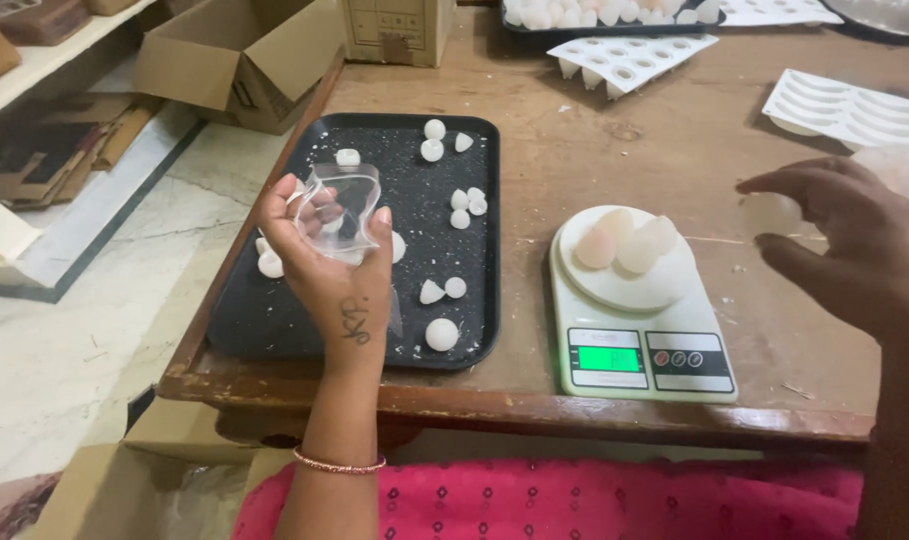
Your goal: The recorder weighs small white cone-shaped objects on a digital scale and places them into small plastic bags.
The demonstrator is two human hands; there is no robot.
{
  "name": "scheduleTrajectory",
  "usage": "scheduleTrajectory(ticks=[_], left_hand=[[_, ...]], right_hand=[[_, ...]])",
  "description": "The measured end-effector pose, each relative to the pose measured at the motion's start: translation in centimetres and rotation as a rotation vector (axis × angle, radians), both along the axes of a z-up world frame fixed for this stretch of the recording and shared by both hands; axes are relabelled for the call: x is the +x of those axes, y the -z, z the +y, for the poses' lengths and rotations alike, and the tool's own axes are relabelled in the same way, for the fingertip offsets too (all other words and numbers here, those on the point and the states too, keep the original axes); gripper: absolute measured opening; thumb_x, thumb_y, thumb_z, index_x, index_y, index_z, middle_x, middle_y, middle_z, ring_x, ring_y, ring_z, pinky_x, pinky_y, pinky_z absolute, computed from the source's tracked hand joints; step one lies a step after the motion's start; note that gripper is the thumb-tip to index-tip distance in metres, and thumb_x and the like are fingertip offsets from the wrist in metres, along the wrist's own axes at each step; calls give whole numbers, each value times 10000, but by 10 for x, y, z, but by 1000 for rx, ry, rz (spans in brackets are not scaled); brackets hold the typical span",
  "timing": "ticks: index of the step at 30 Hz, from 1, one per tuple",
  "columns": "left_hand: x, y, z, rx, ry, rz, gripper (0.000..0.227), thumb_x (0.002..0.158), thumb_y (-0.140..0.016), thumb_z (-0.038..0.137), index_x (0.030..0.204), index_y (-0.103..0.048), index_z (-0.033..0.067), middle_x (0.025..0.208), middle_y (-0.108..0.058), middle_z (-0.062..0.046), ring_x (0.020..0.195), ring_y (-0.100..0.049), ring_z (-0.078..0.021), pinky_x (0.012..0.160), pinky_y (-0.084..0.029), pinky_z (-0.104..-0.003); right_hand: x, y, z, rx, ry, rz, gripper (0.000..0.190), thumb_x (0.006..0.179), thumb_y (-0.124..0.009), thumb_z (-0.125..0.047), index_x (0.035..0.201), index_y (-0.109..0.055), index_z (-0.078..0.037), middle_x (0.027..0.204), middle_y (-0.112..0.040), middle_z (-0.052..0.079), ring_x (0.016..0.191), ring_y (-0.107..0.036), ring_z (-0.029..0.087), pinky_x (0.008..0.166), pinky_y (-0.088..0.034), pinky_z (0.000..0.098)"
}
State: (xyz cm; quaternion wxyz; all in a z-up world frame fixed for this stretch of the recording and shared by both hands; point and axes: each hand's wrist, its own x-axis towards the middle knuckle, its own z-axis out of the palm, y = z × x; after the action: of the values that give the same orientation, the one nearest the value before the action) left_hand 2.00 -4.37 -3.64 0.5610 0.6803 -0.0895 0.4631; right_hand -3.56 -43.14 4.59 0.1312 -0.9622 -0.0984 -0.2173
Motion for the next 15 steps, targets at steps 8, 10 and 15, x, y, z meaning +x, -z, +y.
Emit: scheduleTrajectory(ticks=[8, 10, 15], left_hand=[[-1, 4, -2, 50, -23, 14, 771, 913, -855, 119, 1502, -358, 78, 1286, -571, -125, 1195, -598, -238, 1088, -504, -389], [-1, 5, 0, 46, -16, 26, 778, 904, -847, 108, 1504, -353, 77, 1293, -563, -127, 1194, -592, -236, 1085, -505, -389], [-2, 7, 1, 65, -18, 39, 788, 902, -838, 82, 1513, -340, 83, 1316, -549, -131, 1214, -583, -233, 1096, -505, -388]], right_hand=[[21, 36, -13, 186, 55, 154, 385, 847, -760, -166, 1224, -698, -114, 1305, -642, 150, 1148, -646, 276, 967, -560, 387], [24, 37, -8, 187, 22, 173, 400, 806, -782, -168, 1197, -709, -123, 1278, -663, 128, 1153, -645, 266, 974, -552, 389], [24, 35, 2, 163, 38, 228, 382, 747, -838, -191, 1117, -752, -154, 1164, -748, 43, 1091, -683, 222, 968, -552, 402]])
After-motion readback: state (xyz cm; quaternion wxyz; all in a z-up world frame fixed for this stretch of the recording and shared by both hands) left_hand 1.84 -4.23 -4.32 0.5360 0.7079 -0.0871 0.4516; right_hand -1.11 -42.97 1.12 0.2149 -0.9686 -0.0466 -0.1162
